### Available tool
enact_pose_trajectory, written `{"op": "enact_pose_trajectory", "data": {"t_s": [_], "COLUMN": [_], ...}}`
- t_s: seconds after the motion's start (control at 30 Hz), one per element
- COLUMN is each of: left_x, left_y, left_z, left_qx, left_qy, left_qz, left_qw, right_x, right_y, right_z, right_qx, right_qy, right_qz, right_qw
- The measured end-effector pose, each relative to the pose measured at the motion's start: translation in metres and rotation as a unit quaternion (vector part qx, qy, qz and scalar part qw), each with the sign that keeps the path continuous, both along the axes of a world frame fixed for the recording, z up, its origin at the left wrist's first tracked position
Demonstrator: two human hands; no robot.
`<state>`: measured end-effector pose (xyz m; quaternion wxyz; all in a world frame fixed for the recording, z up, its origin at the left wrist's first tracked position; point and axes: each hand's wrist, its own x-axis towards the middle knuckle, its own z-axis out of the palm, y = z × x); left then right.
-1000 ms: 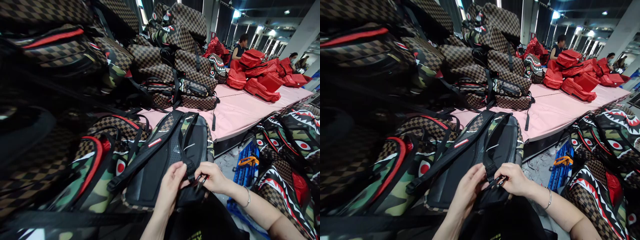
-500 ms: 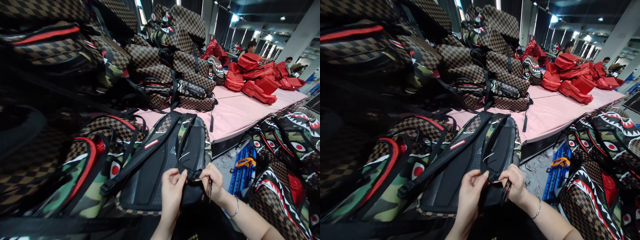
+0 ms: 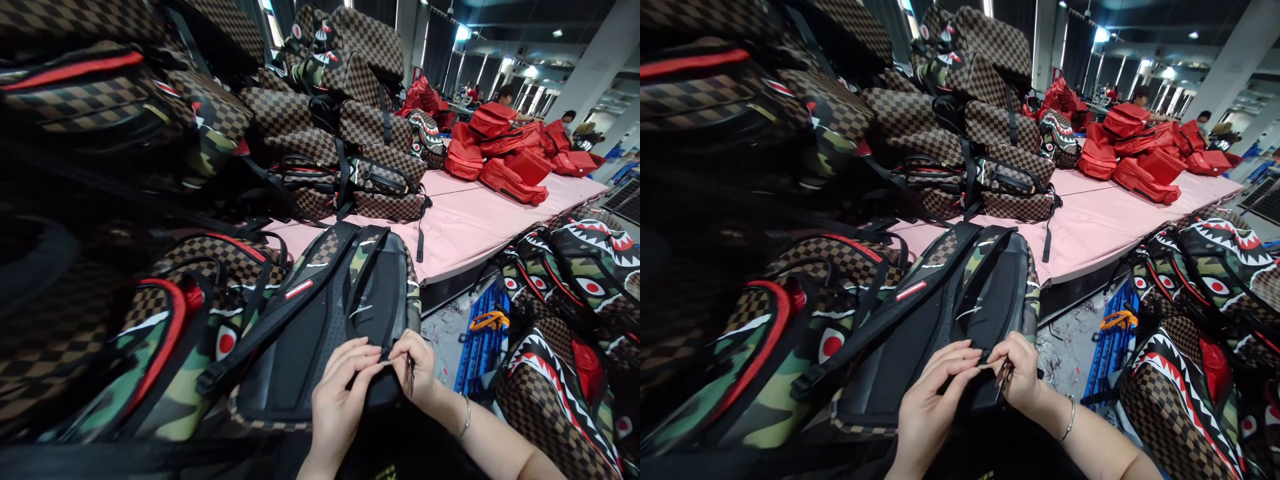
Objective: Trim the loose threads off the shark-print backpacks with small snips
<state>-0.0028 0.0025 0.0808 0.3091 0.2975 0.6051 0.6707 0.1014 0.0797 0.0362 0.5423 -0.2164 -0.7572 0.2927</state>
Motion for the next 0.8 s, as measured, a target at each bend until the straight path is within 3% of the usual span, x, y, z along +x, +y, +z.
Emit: {"op": "enact_pose_trajectory", "data": {"t_s": [0.13, 0.27, 0.5, 0.6, 0.8], "left_x": [-0.006, -0.007, 0.002, 0.008, 0.01], "left_y": [0.002, 0.003, 0.002, 0.003, 0.003], "left_z": [-0.011, -0.026, -0.026, -0.023, -0.025], "left_qx": [-0.007, -0.009, -0.022, -0.026, -0.021], "left_qy": [0.072, 0.178, 0.188, 0.166, 0.167], "left_qz": [-0.021, 0.016, -0.011, -0.019, -0.008], "left_qw": [0.997, 0.984, 0.982, 0.986, 0.986], "right_x": [-0.001, -0.004, 0.014, 0.031, 0.06], "right_y": [-0.001, -0.001, 0.0, 0.004, 0.011], "right_z": [-0.001, -0.004, -0.002, 0.007, 0.042], "right_qx": [-0.002, -0.013, -0.08, -0.133, -0.217], "right_qy": [-0.002, 0.006, -0.019, -0.075, -0.219], "right_qz": [0.0, 0.007, -0.005, -0.01, 0.029], "right_qw": [1.0, 1.0, 0.997, 0.988, 0.951]}}
